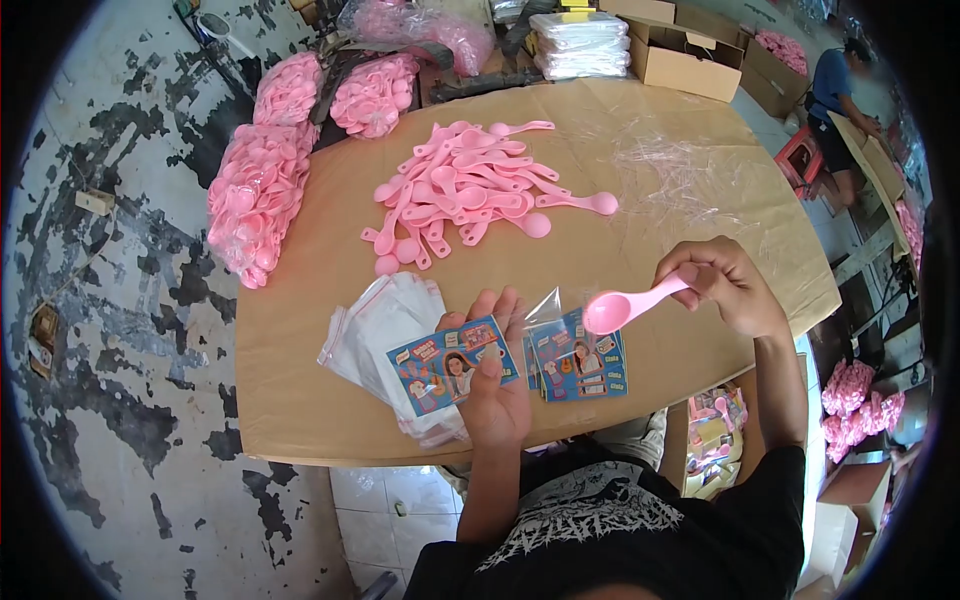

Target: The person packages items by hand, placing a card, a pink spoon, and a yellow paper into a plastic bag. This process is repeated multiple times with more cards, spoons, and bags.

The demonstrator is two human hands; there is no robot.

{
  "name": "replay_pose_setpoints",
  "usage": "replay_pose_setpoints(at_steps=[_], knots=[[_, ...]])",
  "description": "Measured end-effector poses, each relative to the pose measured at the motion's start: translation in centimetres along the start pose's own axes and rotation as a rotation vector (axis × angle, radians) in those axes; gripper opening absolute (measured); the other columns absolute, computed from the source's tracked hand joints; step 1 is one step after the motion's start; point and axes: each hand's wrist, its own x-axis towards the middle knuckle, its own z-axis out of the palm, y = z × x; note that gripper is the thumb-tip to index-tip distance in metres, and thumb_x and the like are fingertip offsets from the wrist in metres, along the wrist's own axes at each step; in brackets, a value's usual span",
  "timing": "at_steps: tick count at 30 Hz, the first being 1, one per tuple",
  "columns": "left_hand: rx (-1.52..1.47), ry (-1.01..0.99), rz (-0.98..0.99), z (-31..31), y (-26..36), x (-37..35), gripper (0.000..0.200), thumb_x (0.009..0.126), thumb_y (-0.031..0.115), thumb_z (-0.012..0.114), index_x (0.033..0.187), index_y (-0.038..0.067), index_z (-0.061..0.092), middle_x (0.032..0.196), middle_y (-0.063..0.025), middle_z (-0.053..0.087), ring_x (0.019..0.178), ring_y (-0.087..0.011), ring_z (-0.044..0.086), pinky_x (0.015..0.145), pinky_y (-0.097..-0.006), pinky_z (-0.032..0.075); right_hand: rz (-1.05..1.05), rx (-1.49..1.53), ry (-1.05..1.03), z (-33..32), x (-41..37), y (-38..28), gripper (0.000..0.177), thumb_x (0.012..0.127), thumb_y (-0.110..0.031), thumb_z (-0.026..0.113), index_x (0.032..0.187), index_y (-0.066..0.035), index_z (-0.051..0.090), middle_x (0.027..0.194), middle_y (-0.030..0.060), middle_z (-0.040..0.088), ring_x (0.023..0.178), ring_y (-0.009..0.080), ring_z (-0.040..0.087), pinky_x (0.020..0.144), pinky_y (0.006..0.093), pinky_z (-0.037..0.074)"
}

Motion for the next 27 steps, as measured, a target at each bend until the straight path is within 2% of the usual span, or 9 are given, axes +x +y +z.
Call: replay_pose_setpoints(at_steps=[5, 8, 11, 14, 20, 23, 26, 27], knots=[[-0.088, -0.04, -0.021, 0.2, -0.4, -0.3, 0.051, 0.091, 0.015, 0.062, 0.136, 0.014, 0.038, 0.144, -0.0123, 0.042, 0.135, -0.037, 0.036, 0.115, -0.0505, 0.026, -0.105, -0.095, -0.053, 1.3, 0.3, -0.5, 0.025, 0.092, -0.014, 0.046, 0.1, 0.003, 0.063, 0.067, 0.0038, 0.055, 0.065, 0.0106, 0.053, 0.062, 0.0252, 0.042], [-0.06, 0.042, -0.064, 1.1, -0.7, -0.8, 0.052, 0.091, 0.018, 0.062, 0.137, 0.016, 0.038, 0.148, -0.0109, 0.037, 0.138, -0.0356, 0.031, 0.115, -0.0512, 0.025, -0.129, -0.127, -0.069, 2.3, 0.4, -1.5, 0.027, 0.095, -0.017, 0.046, 0.103, 0.002, 0.062, 0.069, 0.0048, 0.056, 0.065, 0.0116, 0.054, 0.062, 0.0262, 0.042], [-0.084, 0.137, -0.083, 1.3, -0.6, -0.8, 0.053, 0.092, 0.016, 0.061, 0.139, 0.018, 0.037, 0.151, -0.0111, 0.032, 0.14, -0.0359, 0.027, 0.116, -0.0519, 0.024, -0.201, -0.3, 0.071, 2.8, 0.6, -2.1, 0.027, 0.096, -0.019, 0.046, 0.105, 0.002, 0.061, 0.07, 0.0059, 0.057, 0.065, 0.0117, 0.052, 0.062, 0.0267, 0.042], [-0.161, 0.187, -0.078, 1.1, -0.4, -0.7, 0.052, 0.089, 0.005, 0.062, 0.133, 0.016, 0.037, 0.147, -0.0179, 0.033, 0.137, -0.0404, 0.03, 0.113, -0.0532, 0.027, -0.259, -0.236, 0.098, 2.2, 0.8, -0.9, 0.027, 0.096, -0.019, 0.046, 0.105, 0.002, 0.061, 0.071, 0.0065, 0.058, 0.065, 0.0113, 0.051, 0.062, 0.027, 0.042], [-0.103, 0.126, -0.103, 1.4, -0.4, -0.4, 0.058, 0.085, 0.003, 0.067, 0.133, 0.016, 0.037, 0.145, -0.0228, 0.035, 0.137, -0.0423, 0.03, 0.114, -0.0563, 0.022, -0.147, -0.112, 0.048, 1.3, 0.2, -1.2, 0.025, 0.093, -0.013, 0.046, 0.1, 0.004, 0.063, 0.067, 0.0036, 0.053, 0.062, 0.0095, 0.047, 0.058, 0.0247, 0.038], [-0.052, 0.022, -0.111, 0.7, -0.4, -0.5, 0.061, 0.088, 0.004, 0.063, 0.141, 0.016, 0.034, 0.151, -0.0182, 0.027, 0.139, -0.04, 0.027, 0.115, -0.0528, 0.025, -0.118, -0.068, 0.076, 1.1, 0.1, -1.2, 0.033, 0.086, -0.019, 0.043, 0.092, 0.006, 0.064, 0.059, 0.0022, 0.053, 0.052, 0.008, 0.046, 0.05, 0.0234, 0.036], [0.003, -0.034, -0.121, 0.8, -0.3, -0.5, 0.064, 0.085, 0.005, 0.068, 0.138, 0.017, 0.034, 0.149, -0.0175, 0.031, 0.139, -0.0392, 0.028, 0.114, -0.0524, 0.026, -0.092, -0.099, 0.069, 1.1, 0.1, -1.7, 0.035, 0.085, -0.021, 0.043, 0.092, 0.006, 0.064, 0.06, 0.0027, 0.053, 0.051, 0.0089, 0.047, 0.049, 0.024, 0.037], [0.011, -0.031, -0.124, 0.9, -0.4, -0.4, 0.064, 0.083, 0.007, 0.07, 0.136, 0.018, 0.035, 0.148, -0.0173, 0.033, 0.138, -0.0393, 0.029, 0.114, -0.0538, 0.026, -0.115, -0.109, 0.046, 1.3, 0.0, -1.7, 0.033, 0.088, -0.021, 0.044, 0.095, 0.005, 0.064, 0.062, 0.0037, 0.055, 0.053, 0.0104, 0.049, 0.051, 0.0248, 0.038]])
